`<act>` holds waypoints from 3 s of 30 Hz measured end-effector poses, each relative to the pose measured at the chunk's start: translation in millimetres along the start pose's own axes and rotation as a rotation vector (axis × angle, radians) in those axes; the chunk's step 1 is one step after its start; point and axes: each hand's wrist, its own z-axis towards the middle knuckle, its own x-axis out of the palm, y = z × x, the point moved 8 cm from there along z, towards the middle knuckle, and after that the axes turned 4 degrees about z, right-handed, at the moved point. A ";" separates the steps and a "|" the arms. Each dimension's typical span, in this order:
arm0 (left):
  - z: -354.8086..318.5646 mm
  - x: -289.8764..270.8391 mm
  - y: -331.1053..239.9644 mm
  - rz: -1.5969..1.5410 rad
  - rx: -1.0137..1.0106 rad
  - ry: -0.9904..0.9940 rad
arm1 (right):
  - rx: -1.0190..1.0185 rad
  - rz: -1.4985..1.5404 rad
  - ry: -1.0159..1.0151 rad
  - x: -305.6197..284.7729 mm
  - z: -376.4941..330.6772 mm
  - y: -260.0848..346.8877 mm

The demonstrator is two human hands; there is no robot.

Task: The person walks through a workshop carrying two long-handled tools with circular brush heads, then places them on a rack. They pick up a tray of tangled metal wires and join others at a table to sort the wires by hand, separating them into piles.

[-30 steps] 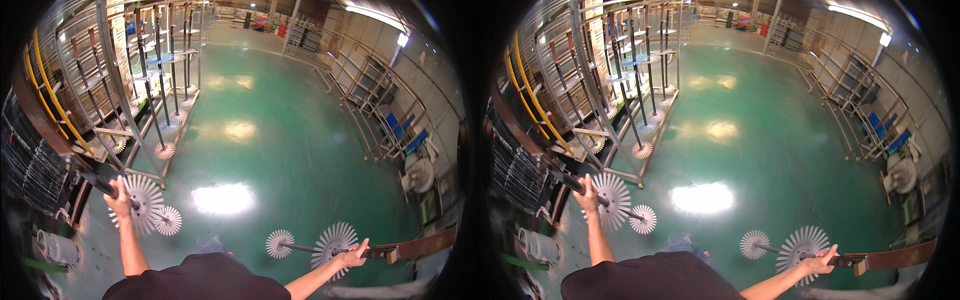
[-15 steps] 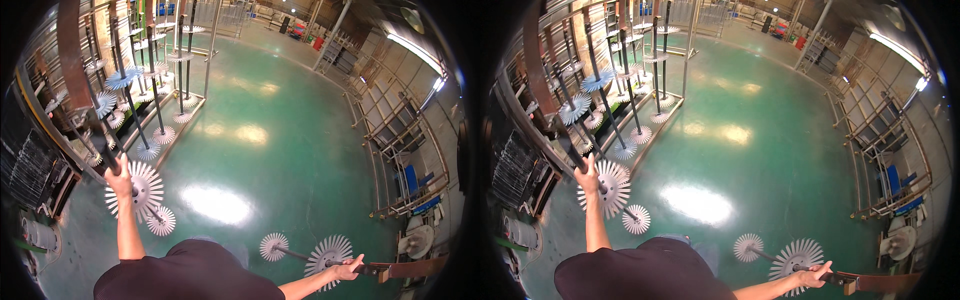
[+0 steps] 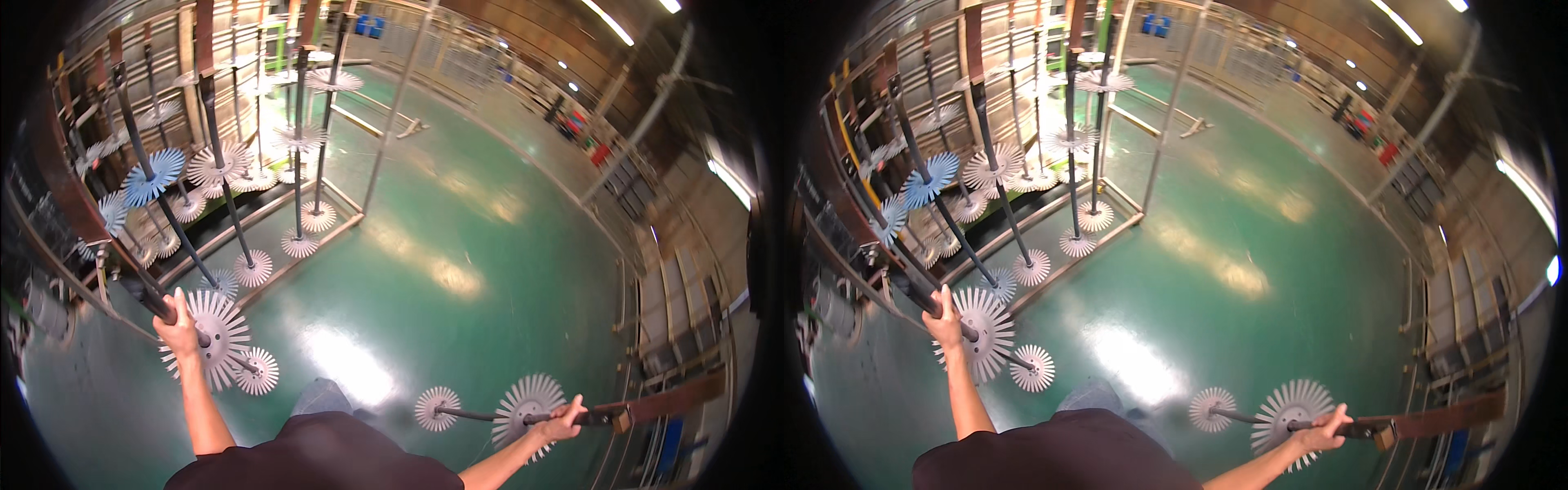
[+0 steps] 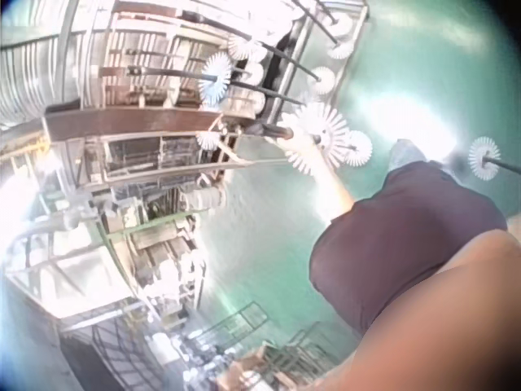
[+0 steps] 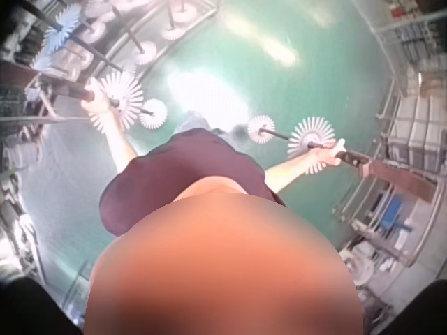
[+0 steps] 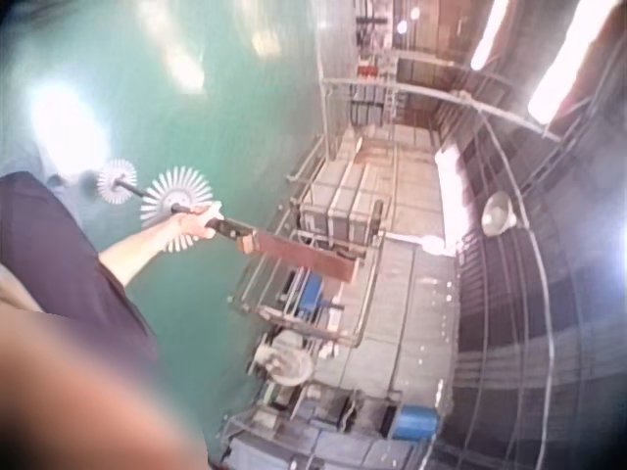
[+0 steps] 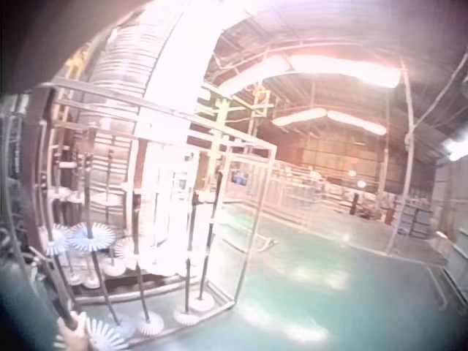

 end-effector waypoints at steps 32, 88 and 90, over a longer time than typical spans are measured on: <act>-119.8 153.6 -53.2 0.794 -0.109 -1.169 | 0.833 0.604 1.702 1086.6 -281.5 -290.3; -111.9 185.4 -43.5 0.362 -0.095 -1.036 | -0.402 0.102 1.884 1028.1 -388.8 -161.7; -112.5 183.1 -40.2 0.328 -0.124 -1.045 | -0.323 0.020 1.895 1038.7 -382.0 -178.0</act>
